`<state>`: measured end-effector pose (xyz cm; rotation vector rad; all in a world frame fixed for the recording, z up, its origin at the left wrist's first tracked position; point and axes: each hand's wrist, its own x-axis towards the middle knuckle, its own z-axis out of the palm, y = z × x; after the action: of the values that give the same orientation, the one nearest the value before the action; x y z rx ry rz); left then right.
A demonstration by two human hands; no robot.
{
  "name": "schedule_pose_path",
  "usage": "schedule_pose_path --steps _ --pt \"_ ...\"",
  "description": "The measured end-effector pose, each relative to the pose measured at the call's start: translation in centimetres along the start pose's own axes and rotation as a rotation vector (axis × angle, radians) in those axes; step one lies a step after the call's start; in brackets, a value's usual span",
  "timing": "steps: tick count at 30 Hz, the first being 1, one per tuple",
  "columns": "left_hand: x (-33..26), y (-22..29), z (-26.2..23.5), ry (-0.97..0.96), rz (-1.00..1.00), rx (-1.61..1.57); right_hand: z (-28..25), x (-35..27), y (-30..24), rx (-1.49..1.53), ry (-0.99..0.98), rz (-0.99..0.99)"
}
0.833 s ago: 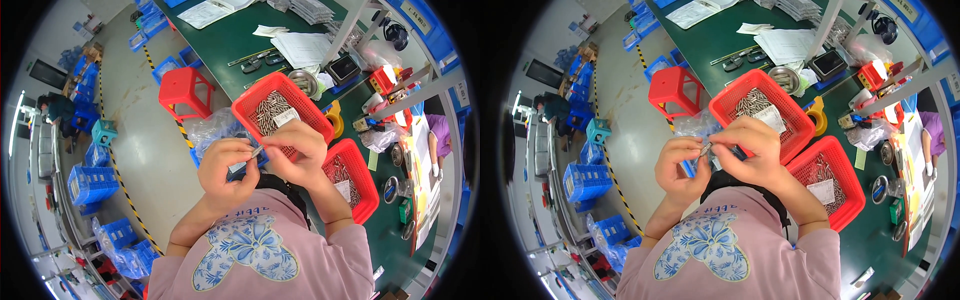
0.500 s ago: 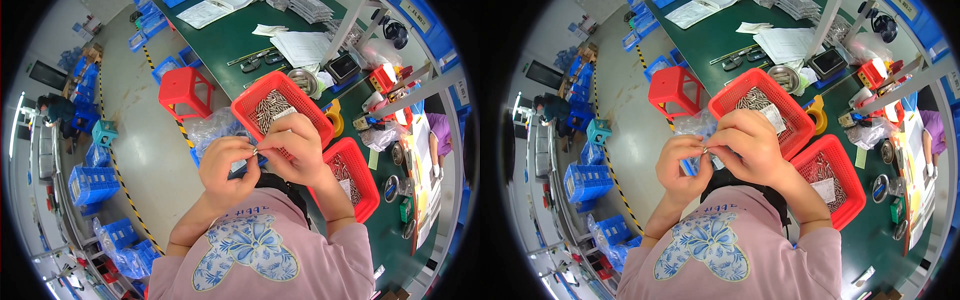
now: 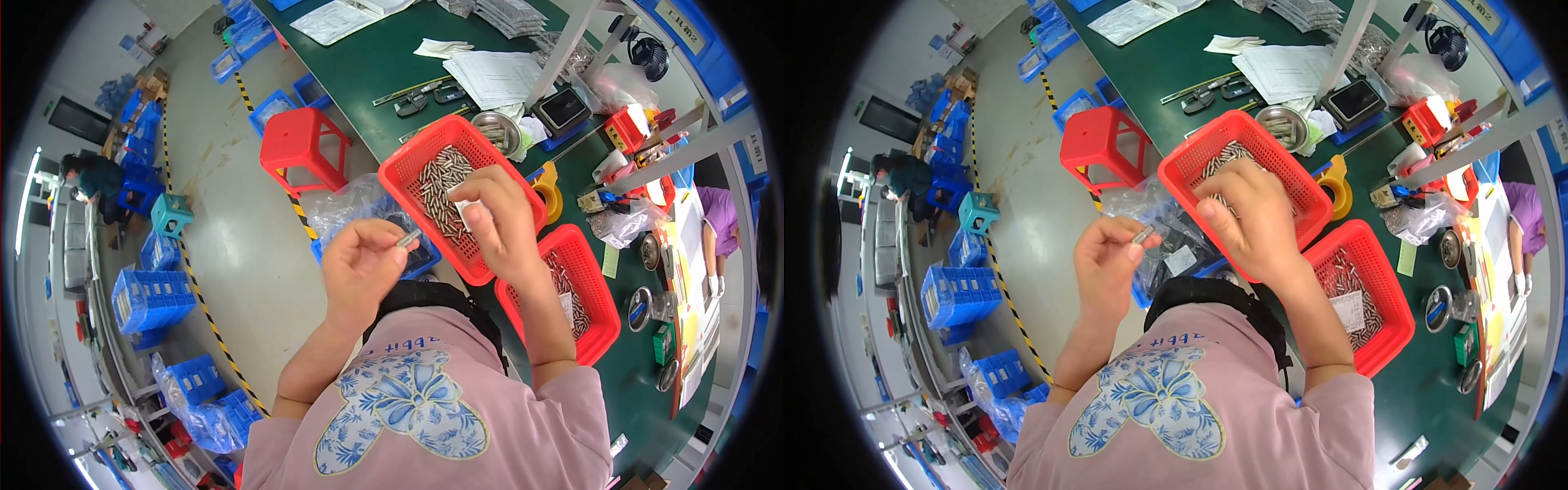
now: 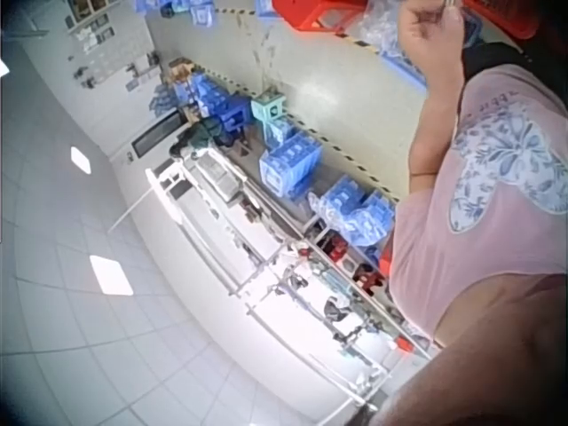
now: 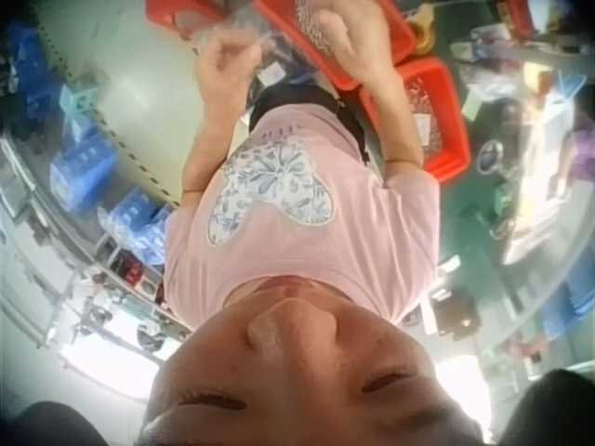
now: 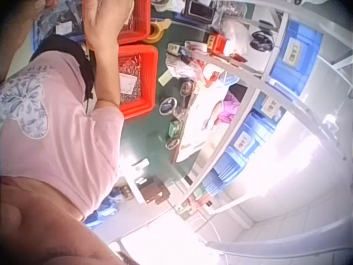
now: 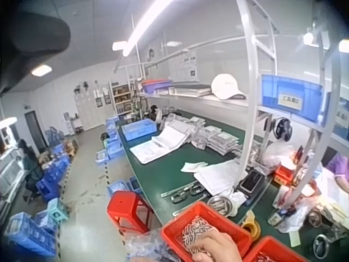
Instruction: Measuring and inspecting metal pins using a digital caliper according to technical specifications.
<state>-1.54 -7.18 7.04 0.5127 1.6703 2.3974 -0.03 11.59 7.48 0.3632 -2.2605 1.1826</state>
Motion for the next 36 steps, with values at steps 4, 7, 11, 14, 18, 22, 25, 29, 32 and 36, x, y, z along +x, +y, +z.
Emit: schedule_pose_path --steps 4,7,11,14,18,22,25,29,32,36 --pt "0.5 -0.8 -0.6 -0.046 -0.380 -0.402 1.6 -0.7 -1.1 0.183 -0.049 0.001" --pt "0.5 -2.4 -0.5 -0.062 -0.463 -0.370 2.1 -1.5 -0.5 0.325 -0.138 0.073" --pt "0.0 -4.0 -0.5 -0.115 -0.550 -0.132 1.5 -3.5 0.9 0.688 0.040 0.655" --pt "-0.3 -4.7 -0.5 -0.102 -0.539 -0.124 1.4 -4.7 1.8 0.840 0.178 0.787" --pt "-0.4 -4.9 -1.0 -0.075 -0.523 -0.102 1.9 -5.4 2.0 0.881 0.233 0.780" --pt "-0.6 -5.3 -2.5 -0.017 -0.515 -0.081 2.7 -5.0 3.3 0.698 0.247 0.774" --pt "-1.5 -5.9 -4.4 0.125 -0.554 -0.033 3.8 -4.5 5.0 0.562 0.407 1.058" --pt "-3.6 -7.7 -7.9 0.303 -0.570 -0.045 4.9 -4.5 6.8 0.552 0.579 0.643" --pt "-6.1 -9.3 -10.7 0.456 -0.582 -0.036 5.1 -4.4 8.0 0.286 0.446 0.621" --pt "-11.3 -9.9 -13.0 0.673 -0.618 0.180 5.5 -6.0 7.8 0.025 0.201 0.745"
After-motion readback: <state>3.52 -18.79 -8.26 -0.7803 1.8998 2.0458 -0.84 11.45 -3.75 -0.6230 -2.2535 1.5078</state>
